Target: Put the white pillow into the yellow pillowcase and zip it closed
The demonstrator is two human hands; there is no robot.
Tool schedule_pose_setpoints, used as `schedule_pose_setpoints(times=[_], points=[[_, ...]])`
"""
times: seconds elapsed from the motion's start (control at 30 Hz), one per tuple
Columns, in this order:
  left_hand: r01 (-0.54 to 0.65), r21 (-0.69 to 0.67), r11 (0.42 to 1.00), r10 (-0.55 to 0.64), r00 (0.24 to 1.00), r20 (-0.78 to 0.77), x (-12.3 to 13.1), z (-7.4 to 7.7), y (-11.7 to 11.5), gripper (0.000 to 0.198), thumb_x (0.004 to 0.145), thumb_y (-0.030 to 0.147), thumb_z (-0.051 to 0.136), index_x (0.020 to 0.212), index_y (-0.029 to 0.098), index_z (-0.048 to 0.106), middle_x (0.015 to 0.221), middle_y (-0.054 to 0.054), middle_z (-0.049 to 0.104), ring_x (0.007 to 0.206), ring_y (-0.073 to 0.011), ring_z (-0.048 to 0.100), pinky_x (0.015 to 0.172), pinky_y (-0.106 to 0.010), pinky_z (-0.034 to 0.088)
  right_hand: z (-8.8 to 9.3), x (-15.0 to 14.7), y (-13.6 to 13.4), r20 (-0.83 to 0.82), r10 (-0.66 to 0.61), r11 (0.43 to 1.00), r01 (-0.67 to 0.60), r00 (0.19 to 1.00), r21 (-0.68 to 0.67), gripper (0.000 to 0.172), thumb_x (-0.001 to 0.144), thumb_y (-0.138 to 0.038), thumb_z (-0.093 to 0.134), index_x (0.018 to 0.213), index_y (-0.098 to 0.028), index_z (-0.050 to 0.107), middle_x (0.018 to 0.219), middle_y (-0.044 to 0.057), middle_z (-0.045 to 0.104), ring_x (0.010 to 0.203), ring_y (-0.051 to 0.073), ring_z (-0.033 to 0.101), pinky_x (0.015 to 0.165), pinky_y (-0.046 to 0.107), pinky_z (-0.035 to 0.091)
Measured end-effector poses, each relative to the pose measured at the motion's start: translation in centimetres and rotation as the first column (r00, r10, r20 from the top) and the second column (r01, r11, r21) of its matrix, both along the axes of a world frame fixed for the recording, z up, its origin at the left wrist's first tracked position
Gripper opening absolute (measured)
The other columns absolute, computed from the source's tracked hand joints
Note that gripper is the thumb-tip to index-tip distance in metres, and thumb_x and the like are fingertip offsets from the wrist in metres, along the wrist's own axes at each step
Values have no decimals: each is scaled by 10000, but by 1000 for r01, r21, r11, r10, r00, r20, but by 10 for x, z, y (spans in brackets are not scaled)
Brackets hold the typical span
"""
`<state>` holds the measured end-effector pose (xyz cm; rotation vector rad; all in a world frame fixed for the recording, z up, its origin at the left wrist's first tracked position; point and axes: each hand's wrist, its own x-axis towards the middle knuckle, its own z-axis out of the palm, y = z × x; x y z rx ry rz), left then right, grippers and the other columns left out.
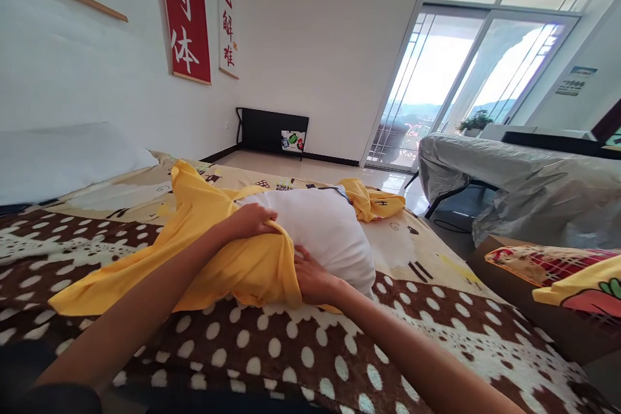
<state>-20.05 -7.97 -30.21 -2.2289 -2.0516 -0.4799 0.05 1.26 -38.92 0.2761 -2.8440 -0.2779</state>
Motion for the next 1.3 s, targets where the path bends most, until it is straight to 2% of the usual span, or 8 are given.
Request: schedule_pose_setpoints(times=[0.1,0.27,0.37,0.5,0.67,0.8,1.0,1.3], points=[[-35,-11,999,35,999,38,-15,-9,8,437,775,611,554,725,182,618,768,-63,670,728,-216,599,603,-273,366,16,25,-9,171,3,908,69,985,-414,81,753,-240,580,794,-226,649,969,11,644,1043,213,543,1024,468,374],[-89,109,990,82,995,61,-21,-10,-5,438,826,607,497,891,184,592,959,-55,657,918,-210,580,851,-325,409,24,50,8,286,-223,171,326,932,-930,317,747,-485,620,801,-173,629,727,5,591,685,152,537,639,275,465],[-257,206,944,242,966,96,-28,-9,-15,419,922,503,374,1142,173,509,1241,-105,563,1196,-228,468,1025,-389,310,14,53,28,239,-395,-32,246,887,-969,418,704,-571,639,755,-157,616,682,18,584,659,156,523,630,280,443],[-494,154,856,475,868,145,-47,-11,-11,455,940,381,343,1335,155,362,1360,-172,489,1299,-277,401,1048,-478,285,-2,48,25,283,-452,52,342,846,-938,458,646,-626,635,685,-173,577,570,-16,507,526,129,448,490,266,389],[-585,-52,809,587,806,72,-58,-7,15,381,899,414,491,1156,140,557,1092,-121,649,1054,-258,589,954,-484,414,22,46,-7,15,-586,601,446,810,-663,265,788,-419,523,638,-206,568,532,-2,541,512,162,496,488,285,390],[-641,-60,766,643,765,30,-53,-7,26,334,897,409,543,1111,156,594,1123,-89,621,1031,-213,591,921,-443,473,77,38,4,-268,-632,742,469,727,-479,214,837,-332,481,953,-224,625,943,77,682,892,266,617,810,401,451],[-595,140,792,598,801,22,-33,-32,1,218,933,290,492,1015,124,608,991,-69,645,950,-195,607,846,-389,495,90,9,79,-196,-875,467,668,442,-579,474,841,-423,551,1236,-165,516,1317,170,546,1243,327,464,1024,480,292],[-379,641,668,397,909,124,7,-55,-34,236,932,216,426,733,187,549,715,-41,595,741,-201,538,702,-328,381,24,21,82,-71,-902,281,453,427,-846,304,717,-492,638,698,-196,574,755,97,674,780,253,625,718,345,453]])
